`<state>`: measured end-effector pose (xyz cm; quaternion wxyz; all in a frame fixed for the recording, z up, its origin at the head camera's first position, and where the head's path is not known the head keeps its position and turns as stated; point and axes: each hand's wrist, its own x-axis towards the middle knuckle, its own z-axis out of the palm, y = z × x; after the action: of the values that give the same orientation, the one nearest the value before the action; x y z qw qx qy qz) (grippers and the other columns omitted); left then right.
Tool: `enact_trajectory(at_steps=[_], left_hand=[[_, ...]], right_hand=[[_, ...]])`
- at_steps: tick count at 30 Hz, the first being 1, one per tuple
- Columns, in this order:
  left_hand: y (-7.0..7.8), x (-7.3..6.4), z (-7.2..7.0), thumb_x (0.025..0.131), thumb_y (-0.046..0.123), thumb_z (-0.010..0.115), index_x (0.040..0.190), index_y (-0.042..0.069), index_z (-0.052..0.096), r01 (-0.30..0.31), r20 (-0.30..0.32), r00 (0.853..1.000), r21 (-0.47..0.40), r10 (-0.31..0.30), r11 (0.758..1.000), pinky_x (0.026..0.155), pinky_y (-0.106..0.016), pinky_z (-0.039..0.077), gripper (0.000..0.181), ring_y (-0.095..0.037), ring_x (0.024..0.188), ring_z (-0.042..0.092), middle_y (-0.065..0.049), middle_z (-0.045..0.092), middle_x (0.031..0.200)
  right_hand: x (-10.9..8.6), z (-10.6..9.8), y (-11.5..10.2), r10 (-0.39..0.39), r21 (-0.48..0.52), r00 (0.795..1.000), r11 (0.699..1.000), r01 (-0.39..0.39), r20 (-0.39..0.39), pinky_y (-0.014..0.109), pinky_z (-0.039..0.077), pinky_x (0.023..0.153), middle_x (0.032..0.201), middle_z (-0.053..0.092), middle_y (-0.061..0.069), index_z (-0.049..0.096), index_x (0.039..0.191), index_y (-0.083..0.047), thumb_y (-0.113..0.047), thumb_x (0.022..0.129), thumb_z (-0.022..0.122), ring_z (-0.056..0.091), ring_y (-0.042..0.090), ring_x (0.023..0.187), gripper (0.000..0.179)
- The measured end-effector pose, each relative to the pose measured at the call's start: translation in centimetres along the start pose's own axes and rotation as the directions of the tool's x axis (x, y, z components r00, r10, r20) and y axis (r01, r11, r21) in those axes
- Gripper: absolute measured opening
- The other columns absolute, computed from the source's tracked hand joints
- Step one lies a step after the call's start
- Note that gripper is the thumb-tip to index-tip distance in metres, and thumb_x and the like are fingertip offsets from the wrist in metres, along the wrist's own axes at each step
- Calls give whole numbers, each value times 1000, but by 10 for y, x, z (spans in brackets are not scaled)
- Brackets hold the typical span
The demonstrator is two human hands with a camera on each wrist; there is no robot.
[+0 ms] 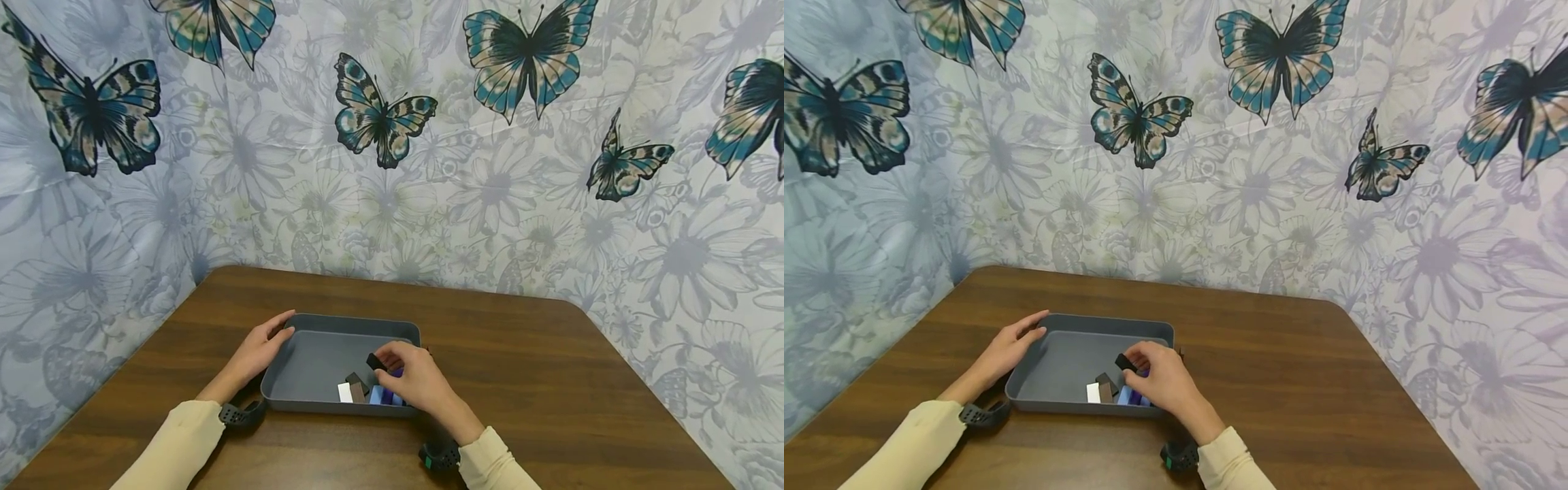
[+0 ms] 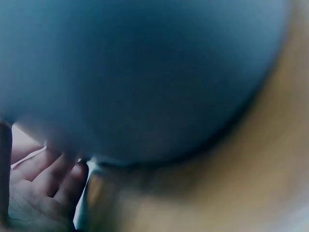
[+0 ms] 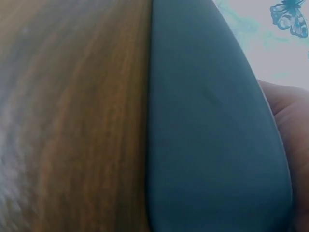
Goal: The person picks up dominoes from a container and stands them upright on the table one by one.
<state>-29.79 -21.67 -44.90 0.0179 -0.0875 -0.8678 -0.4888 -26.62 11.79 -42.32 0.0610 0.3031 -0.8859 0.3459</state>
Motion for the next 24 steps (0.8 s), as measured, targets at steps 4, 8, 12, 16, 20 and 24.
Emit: enact_trajectory(at_steps=[4, 8, 12, 16, 20, 24], left_hand=[[6, -2, 0, 111, 35, 46, 163, 9, 29, 0, 8, 1000, 6, 0, 1000, 116, -65, 30, 61, -46, 152, 26, -24, 25, 168], [8, 1, 1, 111, 30, 46, 162, 8, 33, -19, -17, 1000, 44, 20, 999, 115, -64, 32, 57, -46, 151, 29, -25, 28, 166], [8, 3, 2, 110, 21, 48, 160, 5, 35, -35, -37, 999, 56, 37, 998, 114, -63, 35, 54, -47, 150, 32, -28, 32, 163], [7, 1, 2, 109, 17, 47, 160, 3, 34, -29, -36, 999, 39, 30, 999, 113, -63, 36, 54, -48, 149, 32, -29, 33, 162], [4, -2, 1, 110, 16, 45, 161, 4, 32, -6, -23, 1000, 23, 6, 1000, 113, -64, 36, 54, -49, 149, 30, -30, 31, 163], [3, -3, 1, 110, 16, 45, 162, 6, 32, 5, -17, 1000, 24, -4, 1000, 113, -63, 36, 54, -49, 149, 31, -30, 30, 163]], right_hand=[[1, -1, 0, -14, -11, 1000, 1000, 13, -21, 27, 58, 84, 105, 72, -2, 72, 114, -13, -15, 93, 77, 69, 9, 91, 21], [1, -2, -1, -22, -11, 999, 1000, 22, -46, 28, 59, 85, 106, 72, -1, 72, 115, -12, -14, 93, 76, 70, 10, 92, 22], [0, -2, 1, -35, 22, 997, 999, 37, -65, 28, 59, 85, 106, 73, 0, 71, 116, -11, -12, 93, 76, 70, 11, 92, 24], [-1, -2, 5, -62, 85, 995, 994, 69, -81, 29, 59, 85, 105, 73, 0, 71, 115, -10, -10, 92, 77, 71, 11, 92, 23], [-1, -5, 9, -78, 158, 994, 983, 90, -82, 34, 60, 86, 105, 74, 0, 71, 115, -12, -8, 92, 77, 71, 11, 92, 23], [-1, -10, 10, -78, 198, 994, 976, 91, -72, 39, 60, 87, 107, 74, -1, 71, 116, -14, -9, 93, 77, 72, 11, 93, 24]])
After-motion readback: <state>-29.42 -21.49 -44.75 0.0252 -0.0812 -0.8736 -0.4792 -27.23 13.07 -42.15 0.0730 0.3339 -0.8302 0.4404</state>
